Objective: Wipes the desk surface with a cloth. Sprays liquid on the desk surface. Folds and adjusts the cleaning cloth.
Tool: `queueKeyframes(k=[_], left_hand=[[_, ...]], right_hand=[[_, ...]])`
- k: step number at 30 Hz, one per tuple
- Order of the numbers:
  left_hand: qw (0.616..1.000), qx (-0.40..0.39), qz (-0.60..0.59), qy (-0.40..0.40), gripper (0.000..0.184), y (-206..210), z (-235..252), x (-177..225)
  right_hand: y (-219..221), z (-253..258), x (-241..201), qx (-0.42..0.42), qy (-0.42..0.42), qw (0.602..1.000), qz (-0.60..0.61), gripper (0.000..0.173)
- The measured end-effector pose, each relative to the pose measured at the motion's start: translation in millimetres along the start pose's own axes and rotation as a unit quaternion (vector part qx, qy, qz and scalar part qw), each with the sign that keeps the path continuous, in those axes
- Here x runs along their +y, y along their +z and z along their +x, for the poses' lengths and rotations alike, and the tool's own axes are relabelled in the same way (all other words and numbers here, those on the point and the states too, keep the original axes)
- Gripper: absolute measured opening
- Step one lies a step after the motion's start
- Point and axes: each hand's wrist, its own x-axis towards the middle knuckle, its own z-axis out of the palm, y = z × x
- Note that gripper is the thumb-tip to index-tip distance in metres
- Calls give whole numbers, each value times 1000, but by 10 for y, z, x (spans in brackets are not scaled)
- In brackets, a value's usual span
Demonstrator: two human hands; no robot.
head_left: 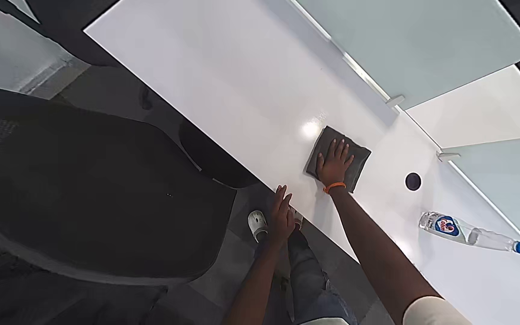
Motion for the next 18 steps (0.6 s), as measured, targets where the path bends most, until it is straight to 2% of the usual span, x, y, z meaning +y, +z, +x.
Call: queueKeyframes(k=[5,9,12,14,18], left_hand=[[999,-5,32,-17,47,-182,-12,-44],[998,-14,54,-24,46,-277,69,-50],[997,-15,66,-46,48,-336,114,-108],[995,-19,58,-79,49,-356,93,-152],[989,-23,24,-142,50,-357,59,-239]], right_hand=[[62,-793,-355,-23,-109,994,6,76],[-102,-1272,-94,-129,-245,961,19,72],[-193,-1342,120,-172,-321,931,0,70],[-223,-1311,120,-182,-341,922,-13,69],[-250,-1060,-275,-206,-358,910,-26,71]])
